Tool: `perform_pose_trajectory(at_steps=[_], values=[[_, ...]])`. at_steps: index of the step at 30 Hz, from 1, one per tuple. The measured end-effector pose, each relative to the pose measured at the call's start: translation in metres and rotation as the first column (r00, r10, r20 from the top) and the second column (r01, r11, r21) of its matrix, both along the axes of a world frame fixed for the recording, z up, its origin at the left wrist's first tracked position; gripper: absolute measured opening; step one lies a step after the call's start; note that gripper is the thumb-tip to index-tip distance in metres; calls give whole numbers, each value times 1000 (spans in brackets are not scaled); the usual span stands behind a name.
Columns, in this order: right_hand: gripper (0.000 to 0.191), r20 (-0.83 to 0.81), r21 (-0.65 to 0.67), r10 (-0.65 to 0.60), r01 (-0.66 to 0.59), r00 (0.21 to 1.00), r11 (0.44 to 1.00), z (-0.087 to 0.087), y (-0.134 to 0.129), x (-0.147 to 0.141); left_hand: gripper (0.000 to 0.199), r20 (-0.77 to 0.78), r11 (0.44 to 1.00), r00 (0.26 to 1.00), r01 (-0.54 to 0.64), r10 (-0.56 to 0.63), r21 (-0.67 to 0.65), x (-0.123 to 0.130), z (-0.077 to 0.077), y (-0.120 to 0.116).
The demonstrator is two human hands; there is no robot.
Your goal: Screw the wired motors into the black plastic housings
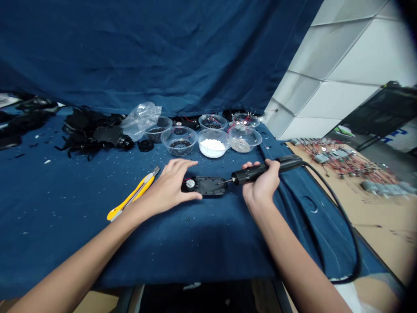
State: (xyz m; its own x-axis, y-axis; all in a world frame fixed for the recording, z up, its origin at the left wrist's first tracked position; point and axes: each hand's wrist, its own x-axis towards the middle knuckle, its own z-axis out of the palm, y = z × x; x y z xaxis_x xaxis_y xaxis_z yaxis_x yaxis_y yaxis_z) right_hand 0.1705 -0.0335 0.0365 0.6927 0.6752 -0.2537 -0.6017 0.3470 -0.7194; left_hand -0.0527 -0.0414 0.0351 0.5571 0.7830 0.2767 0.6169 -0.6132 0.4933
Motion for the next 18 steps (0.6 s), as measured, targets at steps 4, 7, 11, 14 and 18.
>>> perform_pose_trajectory(at_steps=[4, 7, 11, 14, 18], values=[[11, 92, 52, -44, 39, 995, 998, 4, -1, -1, 56, -104, 986, 993, 39, -56, -164, -10, -11, 7], [13, 194, 105, -77, 58, 978, 993, 3, -1, -7, 51, -23, 979, 996, 85, -91, -187, 2, -22, 7], [19, 337, 158, -120, 69, 934, 985, -1, 0, -14, 53, 43, 978, 992, 128, -123, -165, 15, -31, 5], [20, 392, 178, -139, 73, 910, 981, -4, 0, -18, 53, 52, 982, 992, 119, -113, -149, 17, -32, 5], [24, 420, 181, -136, 64, 897, 981, -8, 1, -23, 52, 71, 984, 991, 120, -112, -130, 16, -33, 3]])
